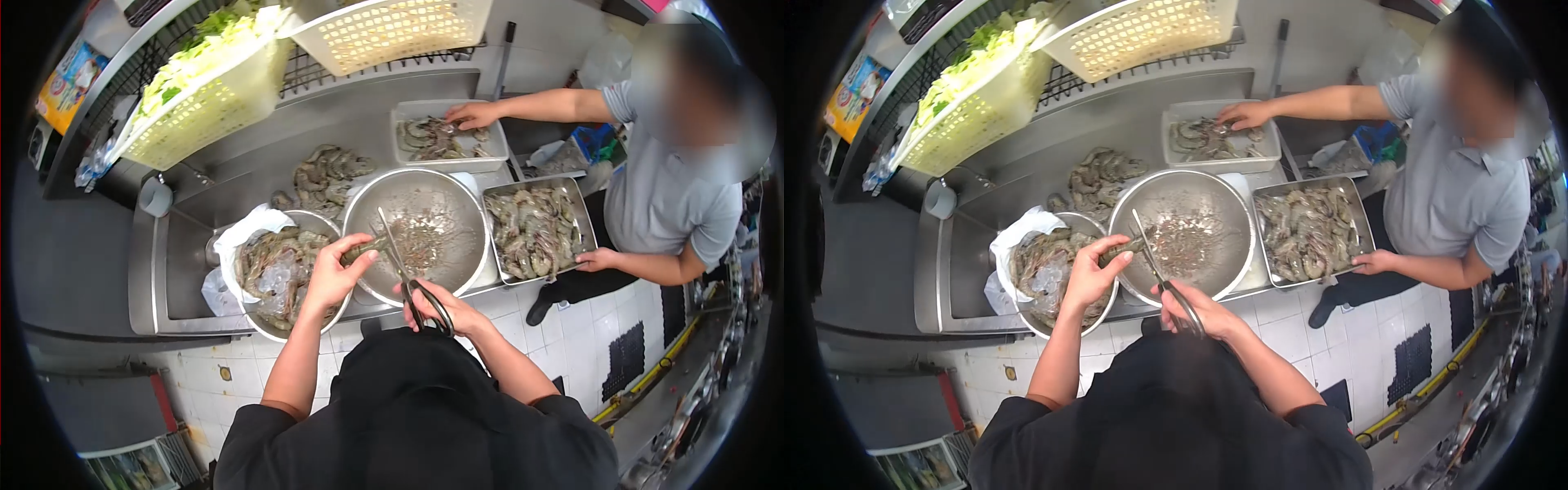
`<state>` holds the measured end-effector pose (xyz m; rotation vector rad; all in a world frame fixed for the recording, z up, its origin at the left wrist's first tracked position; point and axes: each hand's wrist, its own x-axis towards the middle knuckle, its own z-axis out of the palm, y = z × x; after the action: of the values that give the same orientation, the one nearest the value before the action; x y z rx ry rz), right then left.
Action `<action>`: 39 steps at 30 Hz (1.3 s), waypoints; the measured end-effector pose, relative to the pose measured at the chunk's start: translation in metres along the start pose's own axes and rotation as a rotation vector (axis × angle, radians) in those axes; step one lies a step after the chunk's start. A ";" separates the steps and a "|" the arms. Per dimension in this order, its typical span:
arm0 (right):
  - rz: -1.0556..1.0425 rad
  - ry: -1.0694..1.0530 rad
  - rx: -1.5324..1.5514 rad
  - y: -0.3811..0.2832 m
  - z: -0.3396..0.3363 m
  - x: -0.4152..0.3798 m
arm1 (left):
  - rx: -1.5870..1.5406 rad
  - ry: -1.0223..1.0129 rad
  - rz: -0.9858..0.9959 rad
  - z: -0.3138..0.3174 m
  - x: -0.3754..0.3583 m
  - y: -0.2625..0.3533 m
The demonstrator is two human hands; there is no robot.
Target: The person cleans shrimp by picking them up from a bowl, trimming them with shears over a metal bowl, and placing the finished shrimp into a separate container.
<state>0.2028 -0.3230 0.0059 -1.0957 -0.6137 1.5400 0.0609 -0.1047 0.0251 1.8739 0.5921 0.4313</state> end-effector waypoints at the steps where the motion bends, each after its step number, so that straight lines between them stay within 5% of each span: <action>1: -0.011 0.032 -0.003 -0.002 -0.004 -0.003 | -0.001 0.002 -0.091 0.006 0.000 0.016; 8: 0.003 0.146 -0.029 -0.005 -0.024 -0.018 | 0.358 -0.163 0.005 0.019 0.015 0.040; 11: -0.005 0.126 -0.072 -0.006 -0.029 -0.024 | 0.415 -0.219 0.179 0.013 0.024 0.031; 18: -0.009 0.160 -0.017 0.005 -0.037 -0.023 | 0.395 -0.282 0.235 0.012 0.034 0.025; 24: 0.041 0.309 -0.143 -0.005 -0.037 -0.016 | 0.267 -0.232 0.156 0.011 0.049 -0.005; 26: 0.068 0.291 -0.181 -0.011 -0.037 -0.018 | 0.098 -0.285 -0.028 0.005 0.052 -0.008; 28: -0.048 0.314 -0.644 -0.021 -0.030 -0.018 | 0.016 -0.286 -0.037 0.000 0.056 -0.012; 30: 0.038 0.324 -0.774 -0.042 -0.022 -0.024 | -0.132 -0.483 -0.234 -0.008 0.061 -0.010; 32: 0.046 0.335 -1.011 -0.052 -0.015 -0.027 | -0.174 -0.531 -0.225 -0.010 0.060 -0.009; 36: 0.014 0.318 -1.049 -0.041 -0.027 -0.024 | -0.174 -0.624 -0.236 -0.013 0.066 -0.018; 37: -0.150 0.385 -1.052 -0.029 -0.031 -0.025 | -0.235 -0.654 -0.297 -0.012 0.067 -0.022; 39: -0.078 0.379 -0.958 -0.027 -0.037 -0.027 | -0.295 -0.684 -0.354 -0.010 0.069 -0.031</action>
<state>0.2476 -0.3475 0.0205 -1.9833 -1.1513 0.8932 0.1053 -0.0477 0.0006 1.4642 0.3530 -0.3364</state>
